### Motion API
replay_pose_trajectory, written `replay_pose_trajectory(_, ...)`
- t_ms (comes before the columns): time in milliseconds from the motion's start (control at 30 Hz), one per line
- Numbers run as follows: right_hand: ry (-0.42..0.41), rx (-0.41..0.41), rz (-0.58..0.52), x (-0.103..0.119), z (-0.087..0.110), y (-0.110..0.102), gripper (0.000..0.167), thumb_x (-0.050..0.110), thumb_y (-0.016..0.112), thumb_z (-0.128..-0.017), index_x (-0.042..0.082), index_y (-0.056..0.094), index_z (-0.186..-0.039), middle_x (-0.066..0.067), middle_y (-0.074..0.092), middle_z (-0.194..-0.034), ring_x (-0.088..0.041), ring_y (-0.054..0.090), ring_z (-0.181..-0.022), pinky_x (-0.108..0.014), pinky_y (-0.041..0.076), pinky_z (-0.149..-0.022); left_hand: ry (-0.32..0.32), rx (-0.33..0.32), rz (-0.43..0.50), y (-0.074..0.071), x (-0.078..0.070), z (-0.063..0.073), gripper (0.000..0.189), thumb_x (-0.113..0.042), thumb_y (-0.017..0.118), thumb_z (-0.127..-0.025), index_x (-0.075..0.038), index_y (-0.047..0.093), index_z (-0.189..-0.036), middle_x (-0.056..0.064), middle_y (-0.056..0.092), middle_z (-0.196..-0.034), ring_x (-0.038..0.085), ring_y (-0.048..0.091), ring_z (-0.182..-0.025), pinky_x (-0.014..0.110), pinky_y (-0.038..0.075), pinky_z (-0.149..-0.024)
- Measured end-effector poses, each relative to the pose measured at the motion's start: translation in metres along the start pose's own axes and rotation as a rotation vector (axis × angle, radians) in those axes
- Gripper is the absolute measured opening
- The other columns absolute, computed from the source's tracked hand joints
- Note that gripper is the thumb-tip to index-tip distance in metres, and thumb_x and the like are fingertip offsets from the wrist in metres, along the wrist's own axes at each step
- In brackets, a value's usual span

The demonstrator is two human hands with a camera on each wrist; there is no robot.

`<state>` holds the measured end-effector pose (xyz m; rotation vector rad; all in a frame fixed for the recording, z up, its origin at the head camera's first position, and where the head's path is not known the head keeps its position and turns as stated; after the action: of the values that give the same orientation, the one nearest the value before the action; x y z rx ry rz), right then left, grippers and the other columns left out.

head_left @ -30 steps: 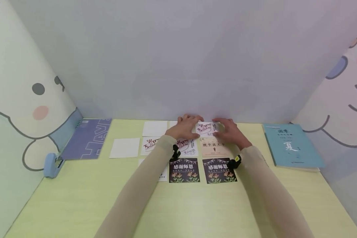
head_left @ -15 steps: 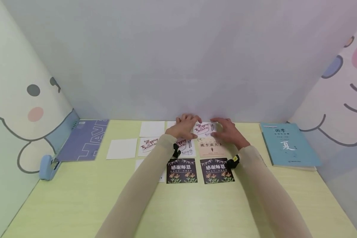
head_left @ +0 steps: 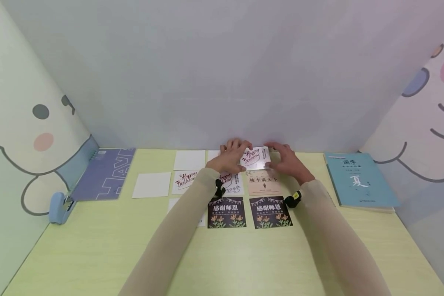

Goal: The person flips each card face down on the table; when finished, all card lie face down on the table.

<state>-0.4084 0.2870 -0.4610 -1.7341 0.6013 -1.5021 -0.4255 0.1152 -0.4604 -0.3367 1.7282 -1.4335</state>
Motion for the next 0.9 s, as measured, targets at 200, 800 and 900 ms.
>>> replay_pose_trajectory(200,-0.045,0.014,-0.010,0.010,0.001,-0.001,0.097,0.007,0.086,-0.083,0.017,0.037,-0.166,-0.017,0.035,-0.173,-0.044,0.031,-0.149,-0.072,0.028,-0.122,-0.029,0.003,-0.012,-0.001,0.003,0.003,0.074,-0.030,0.078,-0.099,-0.032,0.031,-0.156,0.010,0.027,-0.164,0.036,0.018,-0.154,0.054,0.024,-0.113)
replay_pose_trajectory(800,-0.141,-0.009,-0.089,0.024,0.006,-0.015,0.106,0.002,0.089,-0.080,0.022,0.032,-0.167,-0.014,0.041,-0.169,-0.043,0.035,-0.150,-0.072,0.035,-0.118,0.059,-0.040,0.068,-0.011,-0.020,-0.004,0.095,-0.037,0.087,-0.089,-0.028,0.030,-0.164,0.008,0.043,-0.166,0.030,0.039,-0.155,0.054,0.030,-0.125)
replay_pose_trajectory(900,-0.166,-0.023,-0.108,0.028,0.006,-0.018,0.107,0.005,0.090,-0.081,0.021,0.029,-0.168,-0.014,0.041,-0.168,-0.042,0.036,-0.149,-0.072,0.034,-0.118,0.070,-0.059,0.068,-0.013,-0.022,-0.006,0.098,-0.036,0.088,-0.088,-0.030,0.029,-0.165,0.005,0.045,-0.167,0.025,0.044,-0.152,0.051,0.031,-0.126)
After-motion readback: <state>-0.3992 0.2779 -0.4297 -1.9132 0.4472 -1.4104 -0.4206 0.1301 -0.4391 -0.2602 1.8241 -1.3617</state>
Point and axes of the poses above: each hand's wrist, its own z-axis away from the middle knuckle, its own y-axis out of the palm, x = y × z, the point moved 10 cm from there along -z, towards the middle knuckle
